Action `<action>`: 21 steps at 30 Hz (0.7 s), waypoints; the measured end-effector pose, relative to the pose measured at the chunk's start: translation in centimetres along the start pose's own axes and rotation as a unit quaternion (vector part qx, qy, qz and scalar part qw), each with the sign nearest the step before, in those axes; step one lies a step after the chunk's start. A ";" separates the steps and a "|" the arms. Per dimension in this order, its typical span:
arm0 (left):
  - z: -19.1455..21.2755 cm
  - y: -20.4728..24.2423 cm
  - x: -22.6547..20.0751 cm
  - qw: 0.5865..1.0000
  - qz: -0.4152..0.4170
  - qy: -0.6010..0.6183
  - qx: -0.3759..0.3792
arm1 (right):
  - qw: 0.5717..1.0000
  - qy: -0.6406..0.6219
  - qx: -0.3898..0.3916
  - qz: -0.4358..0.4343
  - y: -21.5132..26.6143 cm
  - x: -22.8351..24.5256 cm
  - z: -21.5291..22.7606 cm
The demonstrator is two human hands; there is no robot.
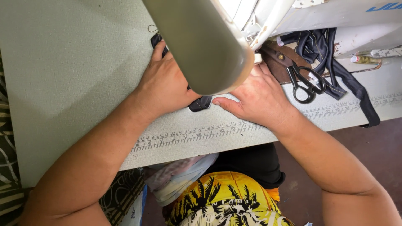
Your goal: Applying fabric piping to a garment piece using an industrial sewing machine and trimming excess with scissors.
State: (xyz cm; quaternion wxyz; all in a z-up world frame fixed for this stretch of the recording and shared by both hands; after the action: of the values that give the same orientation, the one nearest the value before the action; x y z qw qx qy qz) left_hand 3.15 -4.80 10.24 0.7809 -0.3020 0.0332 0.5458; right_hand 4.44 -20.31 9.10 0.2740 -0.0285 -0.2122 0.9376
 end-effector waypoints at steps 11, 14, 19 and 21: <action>-0.4 0.1 -0.4 0.998 0.040 -0.007 0.039 | 0.999 -0.031 0.023 -0.005 -0.3 0.4 0.1; -0.7 0.3 -0.4 0.999 0.041 -0.019 0.013 | 0.999 -0.042 0.027 -0.007 -0.4 0.7 0.4; -0.6 0.1 -0.1 0.998 0.037 -0.048 0.011 | 1.000 -0.001 0.023 -0.010 -0.1 0.8 -0.1; -0.5 -0.2 0.5 0.998 0.032 -0.048 0.014 | 0.999 -0.018 0.040 -0.025 -0.5 0.9 0.3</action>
State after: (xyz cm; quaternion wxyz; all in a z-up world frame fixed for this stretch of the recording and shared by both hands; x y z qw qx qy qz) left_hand 3.63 -4.72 9.71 0.7676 -0.2636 0.0128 0.5840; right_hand 3.87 -19.51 9.62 0.2948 0.0051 -0.1806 0.9383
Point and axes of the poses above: each hand's wrist, its own y-axis away from the middle knuckle, its own z-axis out of the back of the hand, x = y × z, the point moved 8 cm from there along -y, towards the middle knuckle, and after that the axes turned 14 degrees about -x, right-handed, at the moved point
